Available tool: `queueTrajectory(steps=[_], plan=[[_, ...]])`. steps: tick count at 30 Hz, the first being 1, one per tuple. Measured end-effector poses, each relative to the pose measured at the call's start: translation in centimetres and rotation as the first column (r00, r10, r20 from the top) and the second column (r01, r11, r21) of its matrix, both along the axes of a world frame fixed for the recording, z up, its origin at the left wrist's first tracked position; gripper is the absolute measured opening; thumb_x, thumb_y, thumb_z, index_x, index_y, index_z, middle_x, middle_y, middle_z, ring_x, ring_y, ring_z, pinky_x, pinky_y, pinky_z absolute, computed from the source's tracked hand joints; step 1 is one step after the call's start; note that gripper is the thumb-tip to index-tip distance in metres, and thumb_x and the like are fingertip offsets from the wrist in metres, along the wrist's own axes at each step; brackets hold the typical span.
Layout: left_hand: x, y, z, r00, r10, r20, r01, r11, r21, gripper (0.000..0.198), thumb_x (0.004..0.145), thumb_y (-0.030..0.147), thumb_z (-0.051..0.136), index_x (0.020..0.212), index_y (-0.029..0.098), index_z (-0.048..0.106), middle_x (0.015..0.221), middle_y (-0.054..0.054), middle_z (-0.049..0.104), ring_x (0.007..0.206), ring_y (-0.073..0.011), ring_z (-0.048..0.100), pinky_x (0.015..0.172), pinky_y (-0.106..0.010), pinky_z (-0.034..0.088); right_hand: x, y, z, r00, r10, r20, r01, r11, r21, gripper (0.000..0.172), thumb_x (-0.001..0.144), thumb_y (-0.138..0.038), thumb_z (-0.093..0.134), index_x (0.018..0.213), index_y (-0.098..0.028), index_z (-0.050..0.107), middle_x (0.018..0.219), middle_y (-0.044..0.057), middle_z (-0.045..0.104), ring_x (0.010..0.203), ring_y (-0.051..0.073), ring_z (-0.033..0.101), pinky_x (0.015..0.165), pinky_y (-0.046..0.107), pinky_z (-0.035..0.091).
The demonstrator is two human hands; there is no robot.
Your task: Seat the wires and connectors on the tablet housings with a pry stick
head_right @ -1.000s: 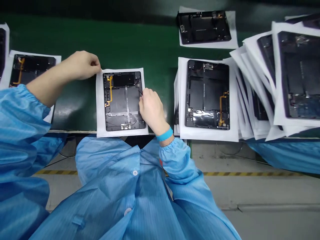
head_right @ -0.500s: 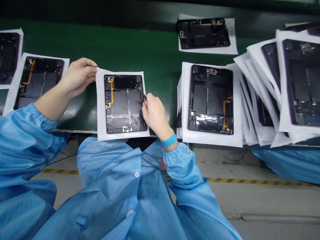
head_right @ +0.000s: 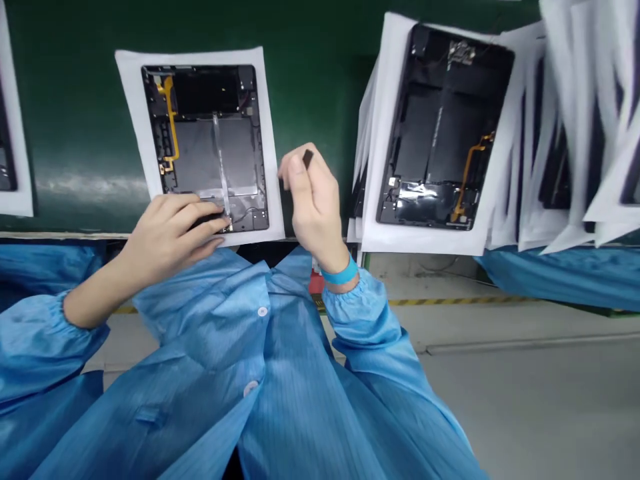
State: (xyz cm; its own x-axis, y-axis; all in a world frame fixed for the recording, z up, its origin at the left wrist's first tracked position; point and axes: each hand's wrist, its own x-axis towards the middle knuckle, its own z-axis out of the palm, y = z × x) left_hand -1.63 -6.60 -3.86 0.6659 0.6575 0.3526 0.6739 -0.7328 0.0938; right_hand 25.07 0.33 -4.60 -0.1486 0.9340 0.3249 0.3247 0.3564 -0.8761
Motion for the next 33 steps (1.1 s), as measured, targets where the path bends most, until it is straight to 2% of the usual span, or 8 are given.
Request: queueTrajectory(steps=[2, 5, 8, 11, 15, 24, 30, 33], plan=[[0.4, -0.6, -0.7, 0.998, 0.047, 0.036, -0.048, 0.999, 0.009, 0.019, 0.114, 0.025, 0.067, 0.131, 0.018, 0.073, 0.128, -0.011, 0.081, 0.117, -0.0278, 0.074, 0.093, -0.041, 0.057, -0.2, -0.5, 0.5, 0.999, 0.016, -0.043, -0.016, 1.0, -0.012, 0.054, 0.121, -0.064, 0.043, 0.086, -0.029, 0.064, 0.087, 0.001, 0.065, 0.083, 0.021, 0.067, 0.085, 0.041, 0.061], [0.4, -0.7, -1.4, 0.998, 0.06, 0.023, -0.062, 0.996, 0.058, 0.027, 0.112, 0.021, 0.07, 0.139, 0.021, 0.07, 0.126, -0.008, 0.082, 0.116, -0.0276, 0.074, 0.091, -0.042, 0.058, -0.4, -0.6, 0.4, 0.99, 0.141, 0.007, -0.14, 0.987, -0.077, 0.051, 0.12, -0.065, 0.045, 0.092, -0.029, 0.069, 0.086, -0.001, 0.067, 0.074, 0.017, 0.065, 0.075, 0.036, 0.059], [0.4, -0.6, -1.4, 0.999, 0.041, -0.033, -0.037, 0.994, 0.104, 0.03, 0.113, 0.02, 0.069, 0.143, 0.022, 0.069, 0.126, -0.008, 0.081, 0.114, -0.0274, 0.075, 0.09, -0.043, 0.06, -0.5, 0.0, -0.2, 0.961, 0.257, 0.101, -0.243, 0.961, -0.131, 0.047, 0.12, -0.065, 0.047, 0.098, -0.03, 0.07, 0.09, -0.001, 0.072, 0.077, 0.018, 0.071, 0.085, 0.041, 0.063], [0.5, -0.5, -1.3, 0.999, 0.034, -0.034, -0.03, 0.992, 0.123, 0.028, 0.113, 0.021, 0.068, 0.142, 0.021, 0.07, 0.125, -0.009, 0.081, 0.113, -0.0273, 0.076, 0.089, -0.043, 0.061, -0.3, 0.6, -0.7, 0.935, 0.287, 0.211, -0.269, 0.957, -0.109, 0.043, 0.12, -0.062, 0.048, 0.1, -0.031, 0.071, 0.09, 0.0, 0.075, 0.083, 0.022, 0.074, 0.097, 0.048, 0.063], [0.7, -0.3, -1.1, 0.999, 0.049, -0.015, -0.048, 0.995, 0.083, 0.026, 0.115, 0.024, 0.066, 0.141, 0.024, 0.071, 0.126, -0.008, 0.081, 0.111, -0.0269, 0.077, 0.088, -0.044, 0.061, 0.4, 1.0, -0.6, 0.899, 0.326, 0.292, -0.314, 0.945, -0.087, 0.045, 0.121, -0.059, 0.045, 0.097, -0.03, 0.068, 0.086, 0.001, 0.074, 0.087, 0.024, 0.075, 0.102, 0.052, 0.062], [0.3, -0.3, -0.9, 0.999, 0.042, -0.018, -0.043, 0.996, -0.081, 0.033, 0.117, 0.03, 0.062, 0.149, 0.029, 0.071, 0.135, -0.01, 0.078, 0.117, -0.0319, 0.076, 0.09, -0.048, 0.062, 1.1, 0.1, -0.3, 0.924, 0.245, 0.293, -0.255, 0.967, -0.004, 0.051, 0.122, -0.061, 0.037, 0.097, -0.029, 0.067, 0.087, 0.002, 0.072, 0.081, 0.022, 0.073, 0.097, 0.05, 0.064], [0.1, -0.3, -1.4, 0.999, 0.038, 0.012, -0.035, 0.983, -0.182, 0.036, 0.119, 0.031, 0.058, 0.153, 0.029, 0.07, 0.141, -0.01, 0.074, 0.124, -0.0309, 0.073, 0.102, -0.053, 0.064, 0.9, -0.1, -0.6, 0.863, 0.26, 0.432, -0.295, 0.955, 0.015, 0.049, 0.123, -0.058, 0.032, 0.101, -0.03, 0.066, 0.091, 0.003, 0.075, 0.086, 0.025, 0.073, 0.097, 0.053, 0.061], [0.0, -0.2, -1.6, 0.998, 0.042, 0.047, -0.031, 0.976, -0.217, 0.035, 0.12, 0.033, 0.057, 0.152, 0.028, 0.07, 0.142, -0.01, 0.073, 0.125, -0.0315, 0.073, 0.103, -0.055, 0.065, 0.9, -0.2, -0.2, 0.821, 0.205, 0.532, -0.32, 0.938, 0.133, 0.043, 0.125, -0.047, 0.032, 0.1, -0.028, 0.063, 0.09, 0.004, 0.076, 0.086, 0.025, 0.069, 0.095, 0.05, 0.056]])
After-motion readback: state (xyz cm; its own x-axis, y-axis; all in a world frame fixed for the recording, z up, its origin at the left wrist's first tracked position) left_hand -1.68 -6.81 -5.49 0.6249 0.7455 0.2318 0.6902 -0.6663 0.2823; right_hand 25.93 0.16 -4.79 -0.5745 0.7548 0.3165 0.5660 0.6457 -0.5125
